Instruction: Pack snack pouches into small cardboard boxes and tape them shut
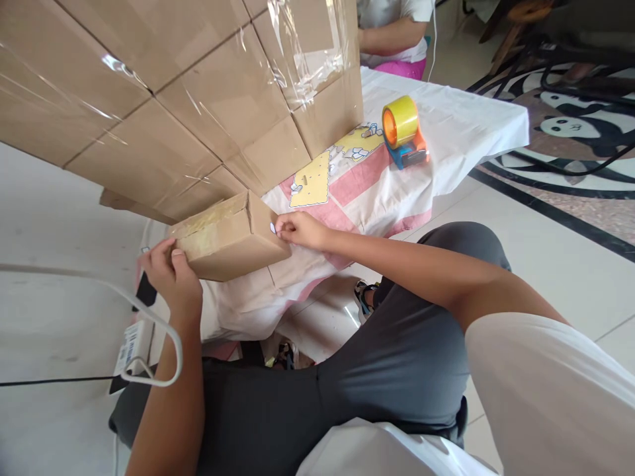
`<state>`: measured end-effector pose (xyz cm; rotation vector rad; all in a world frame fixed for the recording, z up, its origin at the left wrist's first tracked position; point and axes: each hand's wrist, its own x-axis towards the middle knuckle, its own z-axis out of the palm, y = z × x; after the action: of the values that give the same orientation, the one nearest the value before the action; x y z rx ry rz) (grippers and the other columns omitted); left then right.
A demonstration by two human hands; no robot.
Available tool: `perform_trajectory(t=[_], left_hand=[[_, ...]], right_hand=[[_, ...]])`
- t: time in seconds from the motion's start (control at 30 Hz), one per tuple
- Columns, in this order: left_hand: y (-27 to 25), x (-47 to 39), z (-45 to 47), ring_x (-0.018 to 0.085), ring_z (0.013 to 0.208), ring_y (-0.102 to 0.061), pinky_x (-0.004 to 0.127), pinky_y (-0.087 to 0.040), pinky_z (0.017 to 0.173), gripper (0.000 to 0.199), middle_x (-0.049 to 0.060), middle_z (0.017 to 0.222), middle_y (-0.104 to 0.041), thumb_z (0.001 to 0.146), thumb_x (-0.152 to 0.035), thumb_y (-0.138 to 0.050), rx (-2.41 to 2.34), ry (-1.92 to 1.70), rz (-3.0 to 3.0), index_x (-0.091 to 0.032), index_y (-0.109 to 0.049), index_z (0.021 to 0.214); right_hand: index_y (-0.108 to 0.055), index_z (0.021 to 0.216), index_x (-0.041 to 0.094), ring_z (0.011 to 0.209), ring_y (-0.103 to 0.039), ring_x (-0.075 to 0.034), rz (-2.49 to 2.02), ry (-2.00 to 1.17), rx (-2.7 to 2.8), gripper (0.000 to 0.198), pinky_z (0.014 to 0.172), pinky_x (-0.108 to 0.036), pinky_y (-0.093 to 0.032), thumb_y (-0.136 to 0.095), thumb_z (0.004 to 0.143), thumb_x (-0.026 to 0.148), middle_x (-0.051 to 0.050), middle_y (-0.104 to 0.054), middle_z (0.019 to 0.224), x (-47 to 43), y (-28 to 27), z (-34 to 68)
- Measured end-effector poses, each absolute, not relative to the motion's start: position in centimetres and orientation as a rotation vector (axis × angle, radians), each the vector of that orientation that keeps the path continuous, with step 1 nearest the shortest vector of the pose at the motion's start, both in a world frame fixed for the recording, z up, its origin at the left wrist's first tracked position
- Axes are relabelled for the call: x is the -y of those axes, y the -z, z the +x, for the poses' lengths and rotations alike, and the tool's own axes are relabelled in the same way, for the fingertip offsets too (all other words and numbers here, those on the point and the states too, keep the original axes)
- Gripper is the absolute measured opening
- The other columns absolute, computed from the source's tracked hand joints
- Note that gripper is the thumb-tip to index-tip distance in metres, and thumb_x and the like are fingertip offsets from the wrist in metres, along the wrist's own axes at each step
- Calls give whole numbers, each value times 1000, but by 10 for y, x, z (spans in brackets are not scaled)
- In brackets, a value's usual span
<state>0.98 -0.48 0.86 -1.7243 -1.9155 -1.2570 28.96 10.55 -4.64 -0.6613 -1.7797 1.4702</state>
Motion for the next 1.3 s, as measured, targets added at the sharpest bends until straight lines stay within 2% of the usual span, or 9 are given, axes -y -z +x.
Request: perform_trajectory(t=[0.2, 0.4, 0.53, 0.67, 0.73, 0.87, 1.1, 1.2, 1.3], left_hand=[[-10, 2, 3, 27, 128, -54, 48, -39, 117, 32, 19, 130, -59, 99, -18, -49, 1905, 1211, -1777, -10, -66, 125], [-5, 2, -1, 26, 129, -56, 47, -40, 118, 32, 17, 131, -60, 98, -18, -50, 1878, 1237, -1767, -12, -67, 125], [-1, -1, -1, 25, 127, -58, 45, -42, 117, 33, 15, 130, -61, 97, -19, -50, 1844, 1304, -1703, -14, -68, 124], [1, -3, -2, 25, 127, -59, 45, -43, 117, 34, 13, 129, -63, 96, -22, -50, 1860, 1304, -1683, -17, -69, 123], [1, -3, -2, 25, 128, -58, 45, -42, 117, 34, 13, 129, -63, 95, -21, -50, 1864, 1311, -1678, -17, -69, 122], [-1, -2, -1, 25, 128, -59, 44, -43, 117, 34, 14, 130, -63, 95, -22, -50, 1863, 1325, -1700, -16, -69, 123], [-1, 0, -1, 25, 126, -60, 44, -43, 116, 34, 16, 130, -62, 96, -21, -50, 1837, 1357, -1721, -14, -69, 123], [-1, 0, 0, 25, 127, -59, 44, -43, 116, 34, 16, 131, -61, 96, -21, -50, 1852, 1342, -1710, -16, -69, 124], [-1, 0, 2, 25, 128, -59, 45, -43, 117, 33, 15, 131, -61, 97, -21, -49, 1854, 1335, -1687, -17, -68, 123]], right_hand=[[-54, 79, 21, 63, -51, -13, -692, -998, 2165, 13, 65, -27, -31, -60, 88, 13, 3, -58, 67, -95, 29, 297], [-44, 83, 23, 62, -51, -16, -641, -1535, 2130, 28, 67, -29, -42, -36, 108, 34, -1, -61, 67, -108, 17, 290], [-60, 106, 17, 106, -63, -24, -669, -1183, 2102, 40, 101, -41, -49, -51, 101, 56, -13, -62, 120, -116, 30, 294], [-31, 157, 21, 155, -31, -32, -634, -1163, 2034, 81, 128, -52, -28, -61, 94, 62, -16, -21, 169, -109, 51, 292], [-31, 159, 22, 151, -38, -32, -645, -1272, 1955, 81, 125, -53, -33, -62, 93, 58, -16, -23, 170, -111, 56, 291], [-59, 136, 19, 117, -66, -27, -601, -1499, 1951, 60, 103, -43, -54, -75, 85, 46, -15, -61, 143, -132, 50, 292], [-72, 99, 17, 89, -71, -16, -593, -1596, 1967, 28, 76, -25, -56, -81, 76, 29, -6, -76, 104, -162, 42, 290], [-64, 131, 21, 88, -72, -16, -493, -1679, 1976, 66, 76, -26, -58, -87, 70, 29, -6, -73, 117, -154, 39, 293], [-34, 161, 22, 97, -73, -23, -488, -1670, 1991, 119, 83, -33, -61, -95, 60, 32, -12, -68, 130, -135, 39, 291]])
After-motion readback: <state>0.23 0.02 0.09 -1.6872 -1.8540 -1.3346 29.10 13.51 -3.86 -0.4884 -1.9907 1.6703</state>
